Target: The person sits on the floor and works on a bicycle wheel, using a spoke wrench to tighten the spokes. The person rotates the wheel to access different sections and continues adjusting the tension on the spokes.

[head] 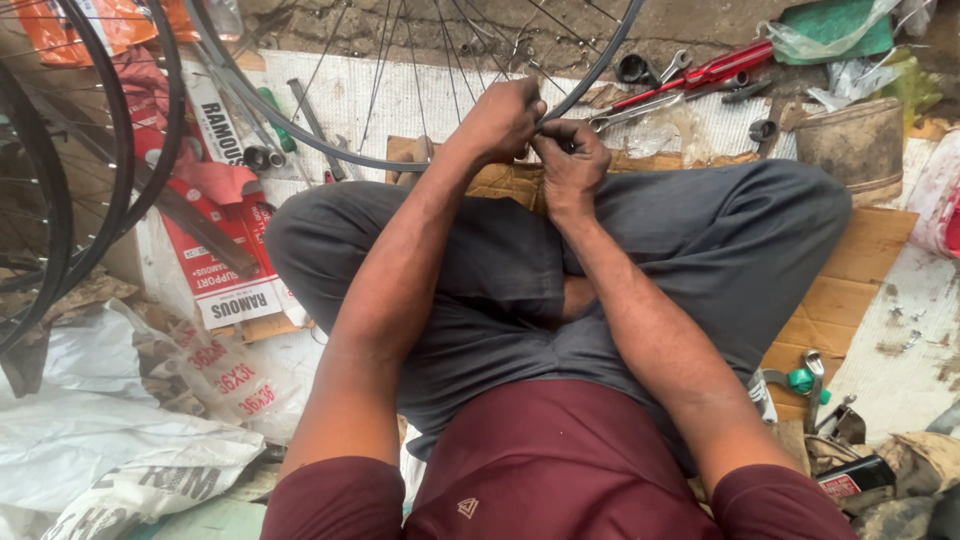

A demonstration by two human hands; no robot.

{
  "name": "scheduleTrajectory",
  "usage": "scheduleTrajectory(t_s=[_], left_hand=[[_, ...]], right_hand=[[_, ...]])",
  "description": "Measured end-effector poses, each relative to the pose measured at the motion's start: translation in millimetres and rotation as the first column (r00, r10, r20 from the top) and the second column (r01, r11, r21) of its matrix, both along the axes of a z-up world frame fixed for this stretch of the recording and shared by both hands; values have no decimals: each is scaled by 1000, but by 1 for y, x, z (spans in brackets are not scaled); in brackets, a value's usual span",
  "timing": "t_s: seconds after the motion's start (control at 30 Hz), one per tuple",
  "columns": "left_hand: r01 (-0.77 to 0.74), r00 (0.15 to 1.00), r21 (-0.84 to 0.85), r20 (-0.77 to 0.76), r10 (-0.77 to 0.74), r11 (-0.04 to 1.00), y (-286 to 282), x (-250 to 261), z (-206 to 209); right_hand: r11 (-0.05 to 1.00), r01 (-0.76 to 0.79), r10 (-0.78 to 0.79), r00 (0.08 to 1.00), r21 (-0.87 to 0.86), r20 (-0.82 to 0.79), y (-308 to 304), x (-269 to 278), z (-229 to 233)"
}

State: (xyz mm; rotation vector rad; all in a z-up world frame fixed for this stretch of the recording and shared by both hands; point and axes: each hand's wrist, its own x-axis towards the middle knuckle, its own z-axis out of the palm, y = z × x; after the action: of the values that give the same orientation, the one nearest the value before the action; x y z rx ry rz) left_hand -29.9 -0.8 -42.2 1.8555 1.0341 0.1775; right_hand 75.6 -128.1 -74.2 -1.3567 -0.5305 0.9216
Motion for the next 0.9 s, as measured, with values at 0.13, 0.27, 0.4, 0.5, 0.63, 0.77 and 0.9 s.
scheduleTrajectory(t_s=[0.13,0.27,0.4,0.5,0.63,0.77,0.9], left_hand=[[-35,999,-214,-30,29,976,1,3,18],[-14,1000,-149,4,15,989,2,7,21],[7,999,-1,49,-7,1000,2,11,11],[-47,999,-110,4,48,993,3,10,24],[-73,996,-191,30,80,979,3,13,41],[-62,990,-422,91,111,904,6,11,49],[-48,988,-382,119,100,923,4,14,49]], right_hand=[[999,-32,38,983,-36,177,-2,6,-2],[1000,-4,0,988,31,153,8,16,0],[999,-24,34,965,-43,261,10,28,9],[989,-10,65,927,-149,370,10,25,18],[991,-8,63,904,-132,422,6,14,23],[991,41,2,946,-126,324,5,11,19],[988,52,3,933,-143,360,3,13,14]])
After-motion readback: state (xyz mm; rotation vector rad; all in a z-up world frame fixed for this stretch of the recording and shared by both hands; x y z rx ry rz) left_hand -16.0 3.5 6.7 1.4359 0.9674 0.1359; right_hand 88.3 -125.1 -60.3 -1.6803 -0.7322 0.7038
